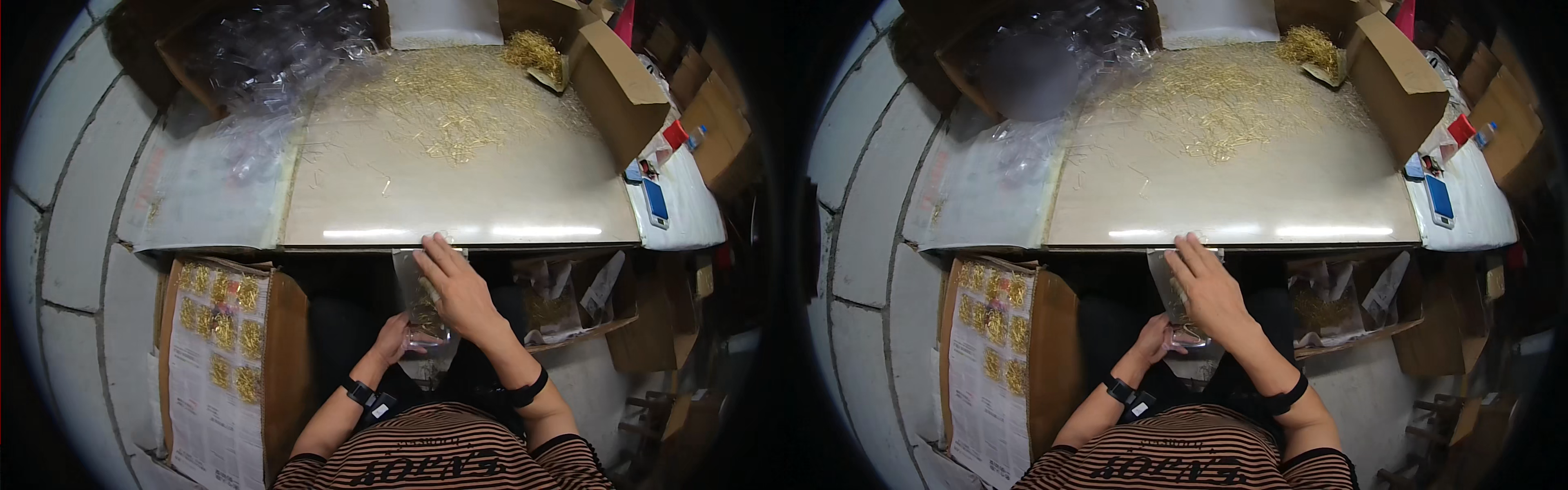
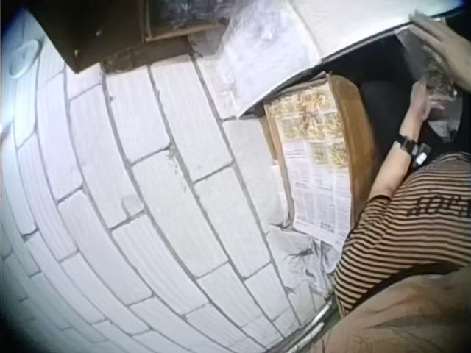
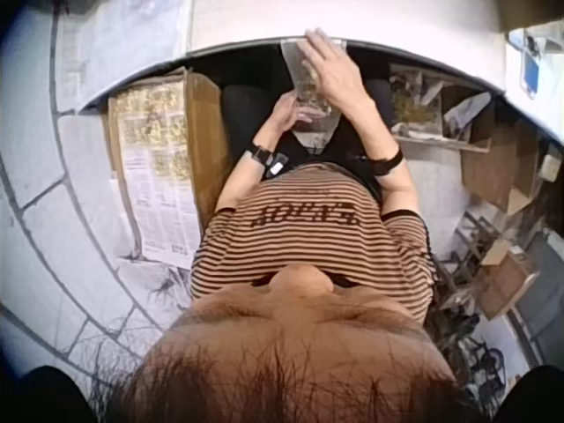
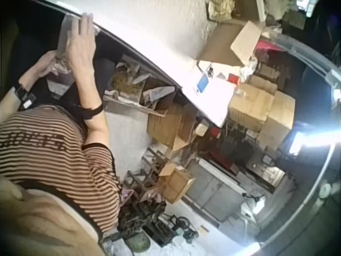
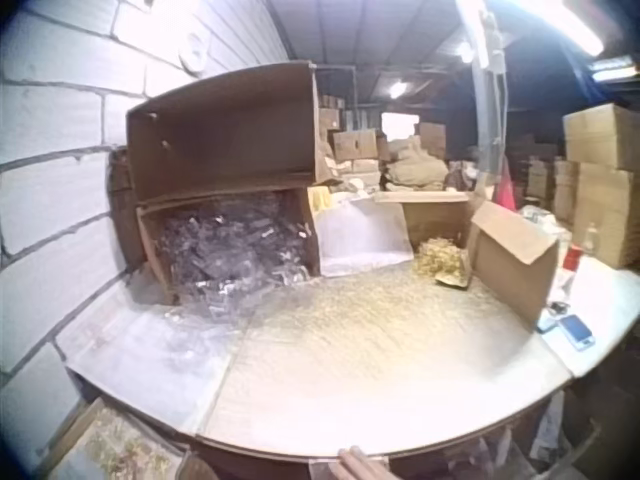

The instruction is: Packing small green components into a box and bagging gold pins in an industrial assembly area.

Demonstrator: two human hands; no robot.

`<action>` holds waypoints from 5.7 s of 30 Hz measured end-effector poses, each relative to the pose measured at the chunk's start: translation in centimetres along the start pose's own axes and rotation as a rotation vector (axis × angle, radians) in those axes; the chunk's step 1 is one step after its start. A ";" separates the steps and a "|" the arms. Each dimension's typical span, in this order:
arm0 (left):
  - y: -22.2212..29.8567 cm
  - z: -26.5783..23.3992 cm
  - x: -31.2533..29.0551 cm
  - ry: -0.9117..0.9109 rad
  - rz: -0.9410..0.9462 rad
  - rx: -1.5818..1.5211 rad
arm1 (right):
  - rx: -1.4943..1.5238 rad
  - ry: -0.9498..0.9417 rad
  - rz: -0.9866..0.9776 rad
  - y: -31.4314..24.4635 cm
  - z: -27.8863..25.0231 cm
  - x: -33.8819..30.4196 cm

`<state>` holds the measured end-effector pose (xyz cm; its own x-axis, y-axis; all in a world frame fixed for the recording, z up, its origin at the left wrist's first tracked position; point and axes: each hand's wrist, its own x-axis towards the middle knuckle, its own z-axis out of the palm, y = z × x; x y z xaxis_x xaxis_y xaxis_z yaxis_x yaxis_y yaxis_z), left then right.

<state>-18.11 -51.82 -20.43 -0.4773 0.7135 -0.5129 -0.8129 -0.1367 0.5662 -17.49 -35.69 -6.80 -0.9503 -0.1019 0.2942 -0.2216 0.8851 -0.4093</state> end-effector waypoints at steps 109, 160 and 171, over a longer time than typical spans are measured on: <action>0.4 -2.4 -6.2 0.065 0.061 0.006 | 0.609 -0.304 0.338 0.4 -1.8 -9.7; -2.3 -0.7 0.8 0.113 0.027 -0.049 | 0.184 0.016 0.011 0.2 -3.0 -7.2; -1.6 -2.1 -2.2 0.010 0.045 -0.148 | 0.276 -0.044 0.063 0.0 -2.7 -8.5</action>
<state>-16.42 -54.62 -21.56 -0.5175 0.6972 -0.4961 -0.8303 -0.2689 0.4882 -8.79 -33.64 -6.95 -0.9712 -0.0758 0.2257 -0.2076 0.7339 -0.6468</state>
